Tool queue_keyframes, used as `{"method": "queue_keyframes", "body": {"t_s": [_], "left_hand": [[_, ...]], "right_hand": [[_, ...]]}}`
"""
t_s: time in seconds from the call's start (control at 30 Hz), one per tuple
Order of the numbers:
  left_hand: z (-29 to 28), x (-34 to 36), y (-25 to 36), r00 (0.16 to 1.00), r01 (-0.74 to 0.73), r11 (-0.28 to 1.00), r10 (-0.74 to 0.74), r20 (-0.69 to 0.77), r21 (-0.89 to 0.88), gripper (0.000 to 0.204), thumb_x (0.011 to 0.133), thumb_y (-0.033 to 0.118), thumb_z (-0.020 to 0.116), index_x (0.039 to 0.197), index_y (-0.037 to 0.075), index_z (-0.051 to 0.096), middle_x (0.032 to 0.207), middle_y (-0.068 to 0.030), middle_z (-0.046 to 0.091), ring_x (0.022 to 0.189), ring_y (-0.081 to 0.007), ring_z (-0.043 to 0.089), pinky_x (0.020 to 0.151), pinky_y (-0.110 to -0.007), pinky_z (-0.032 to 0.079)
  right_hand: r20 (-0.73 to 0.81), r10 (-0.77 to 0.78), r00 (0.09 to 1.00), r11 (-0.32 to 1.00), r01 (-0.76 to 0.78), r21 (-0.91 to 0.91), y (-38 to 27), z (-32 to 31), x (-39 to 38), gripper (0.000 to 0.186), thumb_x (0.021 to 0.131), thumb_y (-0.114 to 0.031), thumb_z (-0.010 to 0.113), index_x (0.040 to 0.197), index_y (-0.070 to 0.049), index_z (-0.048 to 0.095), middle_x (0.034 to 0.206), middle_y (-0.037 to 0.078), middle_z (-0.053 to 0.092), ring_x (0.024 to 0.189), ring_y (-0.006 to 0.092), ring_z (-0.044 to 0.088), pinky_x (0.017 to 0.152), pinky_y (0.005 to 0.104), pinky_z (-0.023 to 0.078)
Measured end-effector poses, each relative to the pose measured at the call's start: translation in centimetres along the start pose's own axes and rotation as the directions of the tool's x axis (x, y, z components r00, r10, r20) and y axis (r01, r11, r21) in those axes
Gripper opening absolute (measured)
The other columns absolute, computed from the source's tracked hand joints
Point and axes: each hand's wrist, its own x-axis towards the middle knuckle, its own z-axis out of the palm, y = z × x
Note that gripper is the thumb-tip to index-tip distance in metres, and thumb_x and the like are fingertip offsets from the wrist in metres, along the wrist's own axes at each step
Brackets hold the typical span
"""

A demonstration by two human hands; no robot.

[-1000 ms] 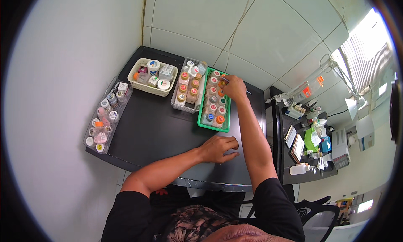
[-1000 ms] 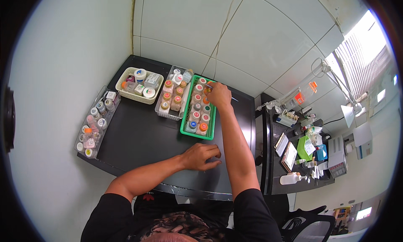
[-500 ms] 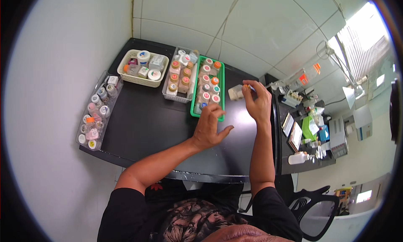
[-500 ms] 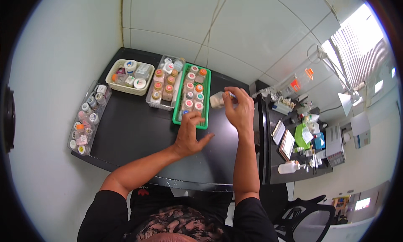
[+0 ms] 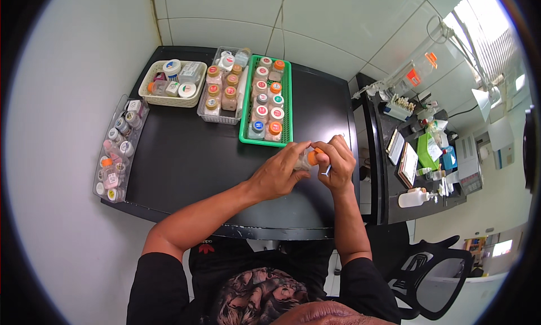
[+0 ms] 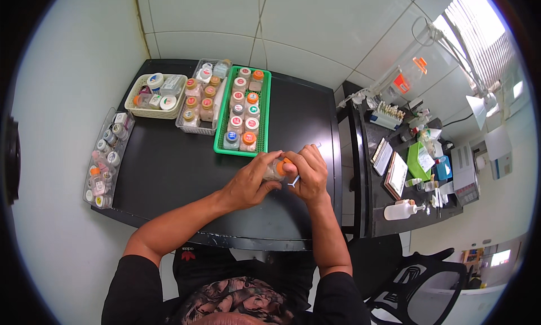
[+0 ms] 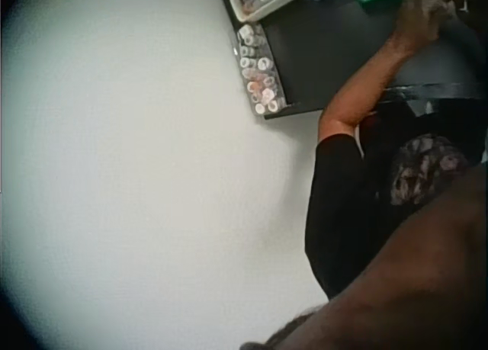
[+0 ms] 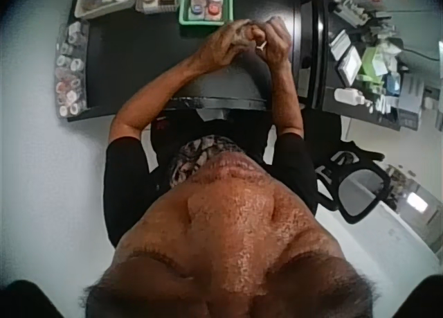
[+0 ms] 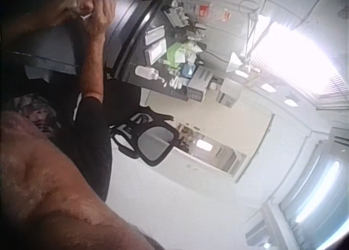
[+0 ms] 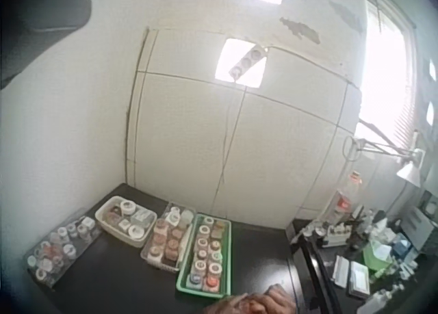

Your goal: The person applies colored stains to dental crowns using a fine-tipped brush, alternating between different small jars of pigment and placing the crowns back on their respective supports.

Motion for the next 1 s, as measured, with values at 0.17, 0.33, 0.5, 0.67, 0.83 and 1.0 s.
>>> {"method": "queue_keyframes", "body": {"t_s": [0.17, 0.33, 0.5, 0.67, 0.83, 1.0], "left_hand": [[0.0, -0.2, -1.0, 0.994, -0.049, 0.998, 0.053, 0.099, -0.047, 0.073, 0.096, 0.007, 0.085, 0.156, -0.002, 0.045, 0.143, -0.0252, 0.061, 0.131, -0.0428, 0.065, 0.111, -0.047, 0.054], [0.5, -0.3, -1.2, 0.994, -0.108, 0.994, 0.109, 0.015, -0.021, 0.068, 0.093, 0.001, 0.086, 0.149, 0.000, 0.048, 0.141, -0.0232, 0.061, 0.127, -0.0393, 0.067, 0.110, -0.045, 0.054], [-0.5, 0.4, -0.8, 0.993, -0.111, 0.988, 0.113, -0.015, 0.104, 0.063, 0.094, 0.001, 0.086, 0.146, 0.000, 0.050, 0.140, -0.0221, 0.062, 0.124, -0.0386, 0.067, 0.109, -0.043, 0.054], [-1.1, 0.9, 0.6, 0.985, -0.124, 0.956, 0.150, -0.082, 0.265, 0.052, 0.090, -0.003, 0.086, 0.137, 0.006, 0.065, 0.148, -0.0219, 0.066, 0.137, -0.0378, 0.067, 0.108, -0.046, 0.055], [-3.0, 1.1, -0.2, 0.949, -0.288, 0.903, 0.314, -0.032, 0.318, 0.057, 0.085, -0.012, 0.082, 0.137, 0.008, 0.069, 0.144, -0.0175, 0.074, 0.138, -0.0365, 0.069, 0.111, -0.045, 0.056], [-3.9, 1.5, -0.1, 0.955, -0.183, 0.901, 0.259, -0.148, 0.393, 0.058, 0.086, -0.005, 0.086, 0.140, 0.006, 0.068, 0.142, -0.0159, 0.073, 0.131, -0.0358, 0.071, 0.106, -0.046, 0.058]], "right_hand": [[-0.064, 0.198, 0.978, 0.976, -0.191, 0.107, -0.3, -0.5, -1.2, 0.030, 0.111, -0.027, 0.072, 0.103, 0.001, 0.077, 0.077, 0.010, 0.062, 0.067, 0.0262, 0.057, 0.066, 0.0392, 0.046], [-0.345, 0.149, 0.927, 0.987, -0.119, 0.106, 0.6, -1.0, -1.2, 0.021, 0.103, 0.001, 0.068, 0.124, 0.004, 0.067, 0.101, 0.014, 0.064, 0.084, 0.0235, 0.059, 0.071, 0.0365, 0.050], [-0.383, 0.130, 0.915, 0.991, -0.125, 0.038, 0.1, -2.7, -1.1, 0.018, 0.104, 0.005, 0.062, 0.121, 0.004, 0.069, 0.103, 0.012, 0.059, 0.092, 0.0236, 0.056, 0.077, 0.0356, 0.051], [-0.445, -0.019, 0.896, 1.000, 0.025, 0.008, -0.8, -2.3, -0.9, 0.030, 0.115, -0.025, 0.065, 0.104, 0.000, 0.077, 0.095, 0.008, 0.055, 0.088, 0.0224, 0.055, 0.079, 0.0379, 0.054], [-0.511, -0.135, 0.849, 0.991, 0.104, -0.090, -0.5, -2.2, -1.4, 0.045, 0.116, -0.043, 0.061, 0.108, -0.003, 0.077, 0.084, 0.004, 0.054, 0.079, 0.0227, 0.054, 0.075, 0.0396, 0.048], [-0.553, -0.124, 0.824, 0.989, 0.149, 0.000, -1.6, -1.7, -1.5, 0.043, 0.119, -0.049, 0.051, 0.110, -0.009, 0.065, 0.084, 0.005, 0.063, 0.076, 0.0222, 0.063, 0.080, 0.0424, 0.047]]}}
